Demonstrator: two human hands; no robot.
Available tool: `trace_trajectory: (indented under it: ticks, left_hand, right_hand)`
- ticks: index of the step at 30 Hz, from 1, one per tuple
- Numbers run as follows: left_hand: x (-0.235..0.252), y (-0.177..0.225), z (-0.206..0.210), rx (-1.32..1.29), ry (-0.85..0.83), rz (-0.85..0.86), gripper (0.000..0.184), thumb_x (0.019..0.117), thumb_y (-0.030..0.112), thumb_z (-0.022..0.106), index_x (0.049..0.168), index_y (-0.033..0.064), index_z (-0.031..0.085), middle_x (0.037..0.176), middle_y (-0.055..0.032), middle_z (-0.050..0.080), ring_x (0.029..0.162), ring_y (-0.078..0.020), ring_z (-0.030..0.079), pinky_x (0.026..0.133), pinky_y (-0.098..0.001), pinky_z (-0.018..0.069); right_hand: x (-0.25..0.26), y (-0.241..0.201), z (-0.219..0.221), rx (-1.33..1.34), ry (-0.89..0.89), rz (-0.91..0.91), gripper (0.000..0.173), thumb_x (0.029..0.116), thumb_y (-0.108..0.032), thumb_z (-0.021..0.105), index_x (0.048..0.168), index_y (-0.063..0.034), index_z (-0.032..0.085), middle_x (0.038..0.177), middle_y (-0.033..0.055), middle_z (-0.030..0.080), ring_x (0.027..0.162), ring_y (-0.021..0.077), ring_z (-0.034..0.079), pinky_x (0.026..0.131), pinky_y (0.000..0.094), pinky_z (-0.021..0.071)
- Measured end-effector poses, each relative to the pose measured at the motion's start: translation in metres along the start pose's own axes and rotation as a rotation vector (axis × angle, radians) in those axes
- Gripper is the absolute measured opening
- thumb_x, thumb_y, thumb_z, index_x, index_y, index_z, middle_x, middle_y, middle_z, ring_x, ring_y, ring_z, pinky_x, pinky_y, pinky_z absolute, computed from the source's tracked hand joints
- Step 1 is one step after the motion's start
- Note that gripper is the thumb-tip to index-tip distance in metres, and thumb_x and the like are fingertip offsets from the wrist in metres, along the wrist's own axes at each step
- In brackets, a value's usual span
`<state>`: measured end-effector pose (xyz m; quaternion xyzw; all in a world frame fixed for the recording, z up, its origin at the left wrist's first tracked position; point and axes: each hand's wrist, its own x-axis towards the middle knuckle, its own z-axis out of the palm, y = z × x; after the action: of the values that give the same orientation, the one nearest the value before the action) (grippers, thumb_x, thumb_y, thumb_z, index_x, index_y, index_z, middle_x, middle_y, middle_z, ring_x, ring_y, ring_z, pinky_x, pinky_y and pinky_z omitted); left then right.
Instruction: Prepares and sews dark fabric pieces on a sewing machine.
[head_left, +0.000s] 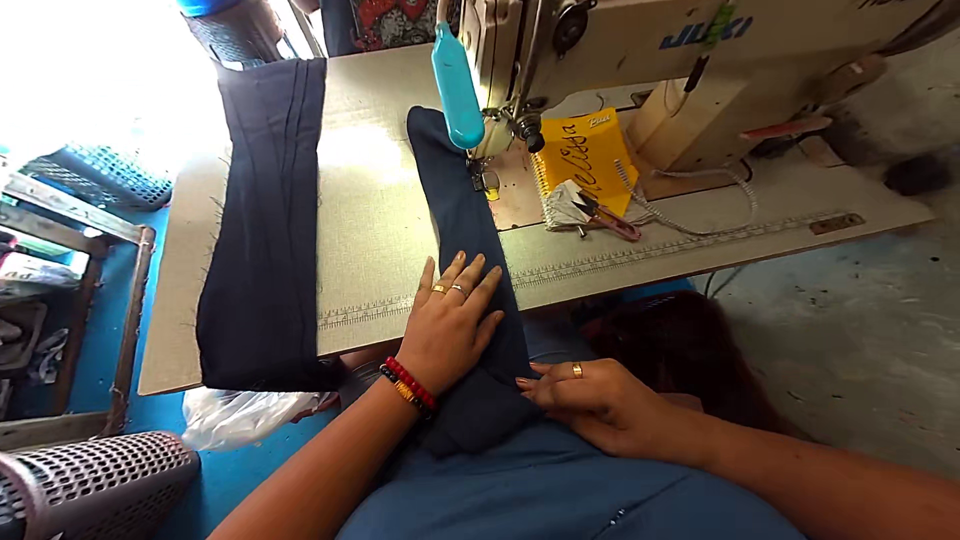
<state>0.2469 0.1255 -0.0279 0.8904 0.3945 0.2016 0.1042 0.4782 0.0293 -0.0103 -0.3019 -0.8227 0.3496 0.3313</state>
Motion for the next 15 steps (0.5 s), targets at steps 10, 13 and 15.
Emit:
trace_trajectory:
  ticks: [10, 13, 15]
  left_hand:
    - [0.043, -0.034, -0.005, 0.153, -0.046, 0.062, 0.040, 0.1045, 0.033, 0.049, 0.135, 0.0167, 0.069, 0.141, -0.0120, 0.063, 0.140, -0.0373, 0.052, 0.113, -0.0824, 0.0086]
    - [0.058, -0.047, -0.008, 0.168, -0.051, 0.070, 0.039, 0.1047, 0.031, 0.049, 0.134, 0.0155, 0.070, 0.140, -0.0130, 0.064, 0.139, -0.0384, 0.052, 0.113, -0.0816, 0.0081]
    - [0.068, -0.058, -0.008, 0.156, -0.048, 0.084, 0.039, 0.1049, 0.030, 0.048, 0.134, 0.0137, 0.069, 0.140, -0.0142, 0.063, 0.139, -0.0397, 0.051, 0.114, -0.0808, 0.0071]
  right_hand:
    - [0.036, 0.044, -0.017, -0.146, 0.030, -0.104, 0.020, 0.1026, -0.006, 0.055, 0.102, -0.0018, 0.075, 0.100, 0.0134, 0.076, 0.102, 0.0198, 0.074, 0.098, 0.0350, 0.0577]
    - [0.054, 0.057, -0.023, -0.180, 0.032, -0.116, 0.020, 0.1026, -0.006, 0.055, 0.103, -0.0014, 0.075, 0.101, 0.0139, 0.076, 0.102, 0.0203, 0.074, 0.096, 0.0334, 0.0578]
    - [0.064, 0.066, -0.026, -0.212, 0.036, -0.112, 0.021, 0.1018, -0.007, 0.056, 0.103, -0.0017, 0.076, 0.102, 0.0127, 0.077, 0.102, 0.0192, 0.074, 0.095, 0.0321, 0.0580]
